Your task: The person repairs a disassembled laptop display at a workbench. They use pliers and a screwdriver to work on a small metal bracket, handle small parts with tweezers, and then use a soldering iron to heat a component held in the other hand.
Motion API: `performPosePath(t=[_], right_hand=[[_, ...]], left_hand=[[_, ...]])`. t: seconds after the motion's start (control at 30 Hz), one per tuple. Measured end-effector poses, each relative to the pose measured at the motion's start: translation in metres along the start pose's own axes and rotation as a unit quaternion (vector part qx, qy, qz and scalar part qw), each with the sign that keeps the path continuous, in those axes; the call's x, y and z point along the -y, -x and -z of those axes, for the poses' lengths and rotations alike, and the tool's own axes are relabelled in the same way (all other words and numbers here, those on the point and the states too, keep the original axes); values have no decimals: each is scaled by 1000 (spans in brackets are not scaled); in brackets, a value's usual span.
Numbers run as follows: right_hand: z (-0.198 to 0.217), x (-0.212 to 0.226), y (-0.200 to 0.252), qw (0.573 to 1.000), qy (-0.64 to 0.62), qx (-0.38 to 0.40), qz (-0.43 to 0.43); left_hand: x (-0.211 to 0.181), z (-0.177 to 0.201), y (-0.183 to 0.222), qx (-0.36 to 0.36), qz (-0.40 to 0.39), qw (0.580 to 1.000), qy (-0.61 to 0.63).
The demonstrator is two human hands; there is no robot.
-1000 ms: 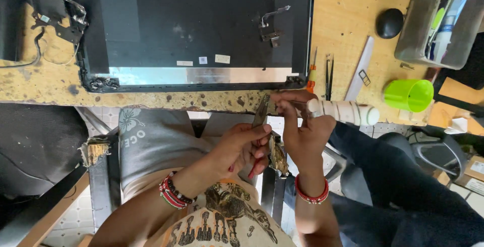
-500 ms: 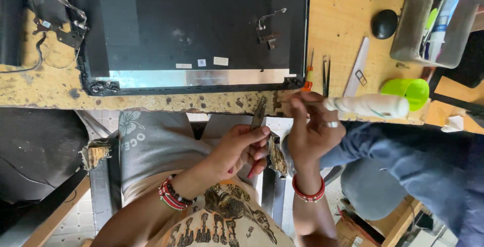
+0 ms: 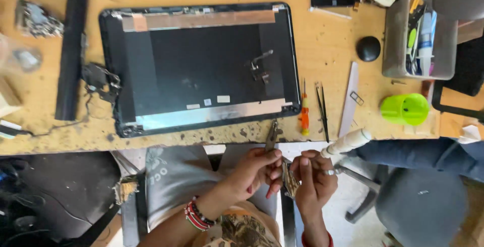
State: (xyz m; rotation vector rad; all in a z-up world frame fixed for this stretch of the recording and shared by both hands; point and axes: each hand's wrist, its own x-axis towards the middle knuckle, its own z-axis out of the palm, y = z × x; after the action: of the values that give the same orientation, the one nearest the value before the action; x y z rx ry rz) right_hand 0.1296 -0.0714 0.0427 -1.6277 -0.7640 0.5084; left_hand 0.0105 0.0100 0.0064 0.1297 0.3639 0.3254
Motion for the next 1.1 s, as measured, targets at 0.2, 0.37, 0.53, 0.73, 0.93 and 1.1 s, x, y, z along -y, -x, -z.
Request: performPosePath(t=[0.2,0.37,0.53,0.73,0.93,1.1], right_hand=[[8,-13,5,997,-53,-2,-59],[8,-14,0,1000,-16,0,-25],[12,-22,-1,998,-58,15,-5],[10,-21,0,999,-34,14,2],[8,-19,2,998,-62,13,-28],[5,-14,0,1000,-14,11,-22]], left_hand=[[0,1,1,74,12,996,47],[1,6,2,65,0,996,56],[8,10,3,2,-27,999,19],[9,5,10,-47,-54,995,-76],[10,5,15,-111,-86,977,-162],[28,23,7,-130,-133,966,-177]])
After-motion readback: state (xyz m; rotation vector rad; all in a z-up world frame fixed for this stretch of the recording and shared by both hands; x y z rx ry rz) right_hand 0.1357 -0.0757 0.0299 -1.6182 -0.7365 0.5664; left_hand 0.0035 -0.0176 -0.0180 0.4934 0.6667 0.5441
